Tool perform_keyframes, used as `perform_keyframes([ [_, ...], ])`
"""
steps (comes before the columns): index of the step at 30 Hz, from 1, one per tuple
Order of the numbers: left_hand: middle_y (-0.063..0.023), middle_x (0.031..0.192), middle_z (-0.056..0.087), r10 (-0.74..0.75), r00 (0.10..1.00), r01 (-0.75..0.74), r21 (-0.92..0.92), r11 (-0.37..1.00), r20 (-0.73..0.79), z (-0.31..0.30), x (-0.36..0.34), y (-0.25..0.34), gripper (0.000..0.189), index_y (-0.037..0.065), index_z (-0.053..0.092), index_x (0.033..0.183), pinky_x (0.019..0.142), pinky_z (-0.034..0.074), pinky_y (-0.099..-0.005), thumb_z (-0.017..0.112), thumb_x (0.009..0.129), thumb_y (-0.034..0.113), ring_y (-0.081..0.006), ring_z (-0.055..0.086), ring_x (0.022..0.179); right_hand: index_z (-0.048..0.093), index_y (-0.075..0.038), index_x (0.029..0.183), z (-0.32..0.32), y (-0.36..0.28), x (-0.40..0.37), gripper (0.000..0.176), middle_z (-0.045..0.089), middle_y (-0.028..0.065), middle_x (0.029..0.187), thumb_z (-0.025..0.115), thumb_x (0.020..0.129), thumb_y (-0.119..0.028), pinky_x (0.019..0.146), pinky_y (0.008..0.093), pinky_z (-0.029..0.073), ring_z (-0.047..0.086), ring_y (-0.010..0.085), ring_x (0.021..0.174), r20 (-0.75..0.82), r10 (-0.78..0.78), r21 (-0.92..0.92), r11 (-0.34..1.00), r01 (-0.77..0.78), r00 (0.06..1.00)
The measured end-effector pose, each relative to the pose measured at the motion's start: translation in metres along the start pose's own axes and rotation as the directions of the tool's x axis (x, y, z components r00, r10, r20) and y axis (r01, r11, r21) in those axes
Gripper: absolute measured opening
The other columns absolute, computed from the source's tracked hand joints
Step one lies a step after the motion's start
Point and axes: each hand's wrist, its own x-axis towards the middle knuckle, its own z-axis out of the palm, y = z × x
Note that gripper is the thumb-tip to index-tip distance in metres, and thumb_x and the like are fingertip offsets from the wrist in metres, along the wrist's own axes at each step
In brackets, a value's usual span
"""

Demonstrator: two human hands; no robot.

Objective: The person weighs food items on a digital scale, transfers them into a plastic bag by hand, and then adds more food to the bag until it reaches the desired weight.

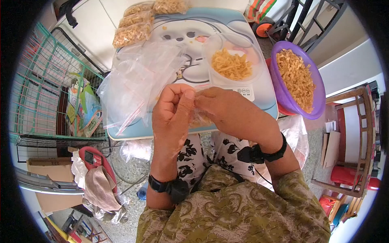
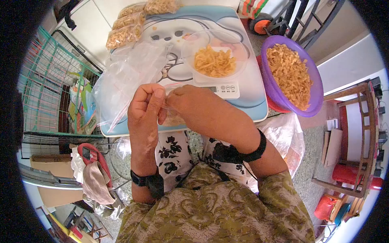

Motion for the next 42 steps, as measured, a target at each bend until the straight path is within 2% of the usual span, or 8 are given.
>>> perform_keyframes([
  [2,0.0038,0.068,0.051,-0.056,0.996,0.052,-0.045,0.998,-0.075,-0.003,0.002,0.001,0.015,0.005,0.059,0.096,0.045,0.028,-0.0182,0.060,0.095,0.020,-0.0027,0.039,0.052,0.058,-0.001,0.110,-0.003,0.000,-0.003,0.027,0.060,0.0177,0.110,0.057,0.083,-0.005,0.083,0.0397,0.049,0.059,0.0338,0.098,0.049,-0.001,0.002,1.000,0.000,0.999],
  [4,0.0039,0.068,0.050,-0.071,0.993,0.066,-0.060,0.996,-0.094,-0.008,0.005,0.000,0.015,0.005,0.059,0.097,0.045,0.028,-0.0183,0.060,0.096,0.020,-0.0027,0.039,0.052,0.058,-0.003,0.108,-0.002,-0.002,-0.010,0.028,0.061,0.0157,0.109,0.065,0.082,-0.010,0.084,0.0389,0.049,0.060,0.0326,0.097,-0.218,0.125,0.271,0.961,-0.063,0.968],
  [8,0.0042,0.068,0.050,-0.101,0.991,0.093,-0.102,0.990,-0.083,-0.009,0.004,-0.003,0.014,0.006,0.059,0.097,0.044,0.027,-0.0182,0.059,0.096,0.019,-0.0025,0.039,0.052,0.059,-0.005,0.106,0.005,0.002,-0.019,0.032,0.061,0.0134,0.111,0.071,0.078,-0.015,0.086,0.0377,0.049,0.059,0.0315,0.099,-0.232,0.145,0.281,0.957,-0.077,0.962],
  [10,0.0043,0.068,0.050,-0.095,0.994,0.091,-0.085,0.992,-0.054,-0.005,0.003,-0.001,0.014,0.005,0.059,0.097,0.045,0.027,-0.0181,0.059,0.096,0.019,-0.0024,0.038,0.052,0.060,-0.004,0.102,0.013,0.005,-0.018,0.031,0.061,0.0117,0.112,0.073,0.076,-0.015,0.087,0.0378,0.048,0.057,0.0314,0.102,-0.272,-0.097,0.070,0.990,0.120,0.957],
  [17,0.0044,0.069,0.051,-0.071,0.997,0.072,-0.113,0.991,0.007,0.001,0.000,0.000,0.013,0.006,0.058,0.096,0.045,0.028,-0.0176,0.058,0.096,0.019,-0.0028,0.040,0.052,0.059,-0.002,0.094,0.011,-0.004,-0.003,0.030,0.061,0.0112,0.111,0.074,0.072,-0.014,0.086,0.0404,0.048,0.055,0.0338,0.104,-0.095,0.010,-0.023,1.000,-0.012,0.995],
  [23,0.0016,0.072,0.053,-0.054,0.997,0.045,-0.141,0.989,-0.063,-0.010,0.005,-0.001,0.013,0.007,0.058,0.096,0.047,0.037,-0.0200,0.057,0.097,0.019,-0.0061,0.046,0.055,0.062,-0.003,0.108,-0.009,0.011,-0.014,0.036,0.061,0.0129,0.115,0.074,0.077,-0.016,0.088,0.0368,0.048,0.057,0.0303,0.106,-0.359,-0.163,0.097,0.973,0.210,0.919],
  [27,0.0007,0.074,0.053,-0.022,0.997,0.006,-0.200,0.980,-0.078,-0.008,0.005,0.002,0.013,0.007,0.057,0.097,0.049,0.041,-0.0214,0.058,0.097,0.020,-0.0073,0.048,0.056,0.064,-0.005,0.107,-0.039,0.036,-0.020,0.026,0.064,0.0127,0.105,0.064,0.083,-0.015,0.088,0.0422,0.047,0.059,0.0312,0.101,-0.527,-0.014,-0.147,0.986,-0.074,0.850],
  [42,-0.0002,0.075,0.055,-0.038,0.995,0.018,-0.207,0.978,-0.094,-0.005,0.009,-0.011,0.017,0.006,0.058,0.101,0.052,0.046,-0.0215,0.059,0.096,0.022,-0.0077,0.052,0.059,0.066,-0.012,0.107,-0.023,0.109,0.031,0.031,0.067,0.0136,0.093,0.064,0.079,-0.026,0.080,0.0430,0.051,0.065,0.0321,0.090,-0.076,0.233,-0.423,0.873,-0.243,0.970],
])
